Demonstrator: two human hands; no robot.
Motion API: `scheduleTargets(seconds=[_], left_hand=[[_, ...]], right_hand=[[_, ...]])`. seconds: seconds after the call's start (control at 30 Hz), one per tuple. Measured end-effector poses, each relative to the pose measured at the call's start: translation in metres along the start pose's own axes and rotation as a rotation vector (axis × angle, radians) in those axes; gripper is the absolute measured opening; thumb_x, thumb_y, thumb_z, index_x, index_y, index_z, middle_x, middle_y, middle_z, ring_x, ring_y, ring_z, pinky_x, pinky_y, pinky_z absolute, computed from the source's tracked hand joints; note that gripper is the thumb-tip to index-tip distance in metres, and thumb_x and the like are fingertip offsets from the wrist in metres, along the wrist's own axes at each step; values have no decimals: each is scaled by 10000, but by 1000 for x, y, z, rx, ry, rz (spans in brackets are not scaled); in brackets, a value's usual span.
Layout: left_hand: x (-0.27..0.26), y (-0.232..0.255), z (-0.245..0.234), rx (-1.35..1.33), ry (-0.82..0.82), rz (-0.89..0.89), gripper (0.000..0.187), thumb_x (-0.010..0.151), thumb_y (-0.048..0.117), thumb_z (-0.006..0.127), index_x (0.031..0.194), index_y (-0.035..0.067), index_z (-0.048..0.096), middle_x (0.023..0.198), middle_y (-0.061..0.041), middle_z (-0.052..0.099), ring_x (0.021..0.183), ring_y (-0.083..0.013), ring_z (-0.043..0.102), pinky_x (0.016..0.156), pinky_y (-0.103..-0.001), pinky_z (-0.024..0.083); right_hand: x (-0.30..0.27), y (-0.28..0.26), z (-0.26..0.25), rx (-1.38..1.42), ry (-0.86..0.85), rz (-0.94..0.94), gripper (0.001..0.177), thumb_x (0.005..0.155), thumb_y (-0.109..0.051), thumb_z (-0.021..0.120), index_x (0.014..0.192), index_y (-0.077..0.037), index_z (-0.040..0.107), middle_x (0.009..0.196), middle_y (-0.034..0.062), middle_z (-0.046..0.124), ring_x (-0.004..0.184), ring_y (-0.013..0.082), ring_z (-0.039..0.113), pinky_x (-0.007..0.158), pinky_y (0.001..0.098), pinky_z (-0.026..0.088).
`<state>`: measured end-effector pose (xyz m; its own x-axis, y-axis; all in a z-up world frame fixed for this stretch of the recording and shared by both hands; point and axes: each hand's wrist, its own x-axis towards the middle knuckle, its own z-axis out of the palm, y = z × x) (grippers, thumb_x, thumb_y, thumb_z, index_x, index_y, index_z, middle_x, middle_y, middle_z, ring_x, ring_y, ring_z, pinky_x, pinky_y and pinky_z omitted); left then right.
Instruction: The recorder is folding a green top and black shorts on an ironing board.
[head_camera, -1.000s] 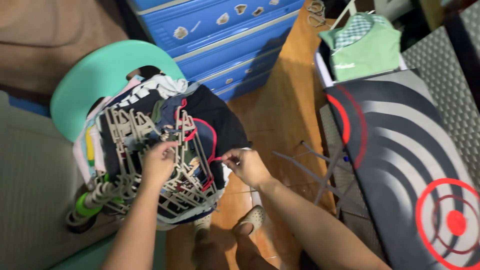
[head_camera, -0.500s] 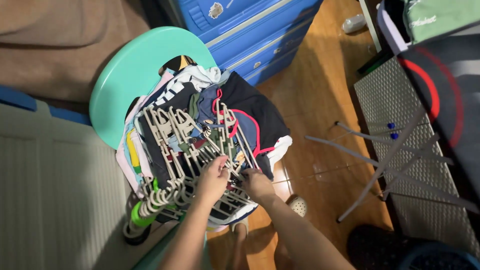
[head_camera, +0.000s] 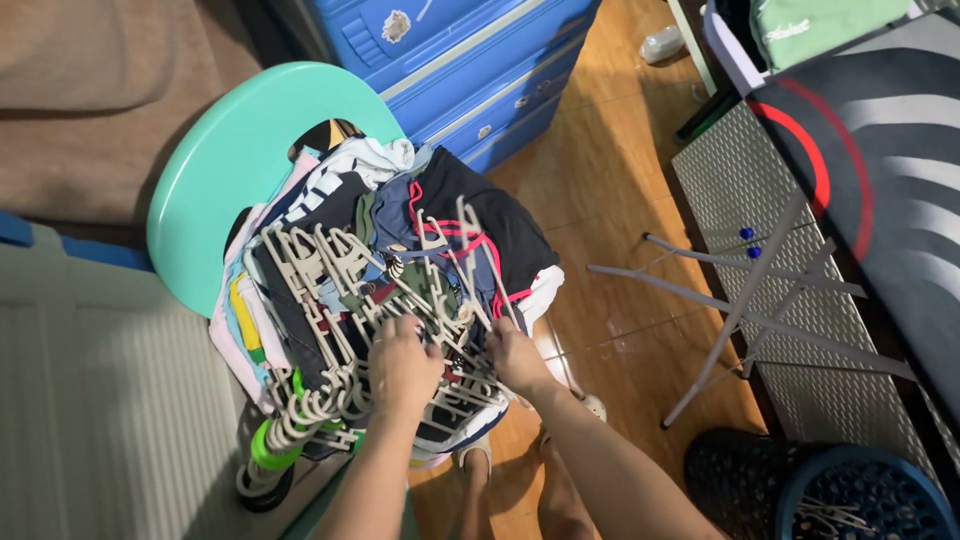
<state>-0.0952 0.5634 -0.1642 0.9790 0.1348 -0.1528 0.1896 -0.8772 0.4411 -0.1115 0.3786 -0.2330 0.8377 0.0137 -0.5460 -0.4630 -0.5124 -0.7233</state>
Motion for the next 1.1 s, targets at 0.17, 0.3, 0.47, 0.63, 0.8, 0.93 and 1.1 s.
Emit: scheduleTargets(seconds=[0.17,0.3,0.47,0.63,0.8,0.93,1.1], left_hand=[[-1,5,9,341,-371,4,313,875,260,709,1151,117,668,1139,-93,707,1086,-270,659,1003,-460,445],[-5,19,-7,472,-570,46,368,930,437,692,1162,151,694,1096,-52,716,1162,-238,594,1062,-471,325],[-16,-6,11,484,-370,207,291,802,402,744,1009,200,774,1097,-12,715,1153,-244,589,1076,-540,272],[4,-20,9,478,-275,147,234,977,373,623,946,217,795,989,-30,750,1050,-252,648,956,-472,427],[50,-35,-28,561,-152,-97,359,993,471,579,898,210,808,922,-83,760,872,-257,717,768,-413,547],[56,-39,-34,540,-119,-84,384,1040,439,548,934,176,805,969,-80,761,823,-254,739,716,-400,571],[38,-30,-42,430,-1,125,279,972,274,542,1164,175,718,1240,-53,693,764,-293,753,635,-427,596]], right_hand=[[8,28,13,-44,-78,-46,221,1033,-269,549,1132,-74,580,1000,200,698,979,355,666,861,418,501],[6,14,9,169,-196,20,158,1034,-210,520,1124,-100,589,992,91,705,941,224,679,832,364,537],[28,38,33,522,-301,-115,138,1060,-154,469,1127,-89,569,1042,24,686,967,142,681,882,310,542],[29,9,6,462,-181,-202,164,1078,-150,451,1153,-96,586,972,32,662,903,143,636,852,304,538],[33,-8,-48,261,152,-235,178,1068,-153,477,1179,-116,612,921,16,684,870,103,626,826,261,522],[42,-23,-97,398,161,-318,201,1061,-174,525,1178,-86,662,950,11,694,910,91,637,840,255,530],[36,-69,-167,60,91,-256,221,1030,-212,611,1195,-112,719,910,3,710,840,77,611,765,270,520]])
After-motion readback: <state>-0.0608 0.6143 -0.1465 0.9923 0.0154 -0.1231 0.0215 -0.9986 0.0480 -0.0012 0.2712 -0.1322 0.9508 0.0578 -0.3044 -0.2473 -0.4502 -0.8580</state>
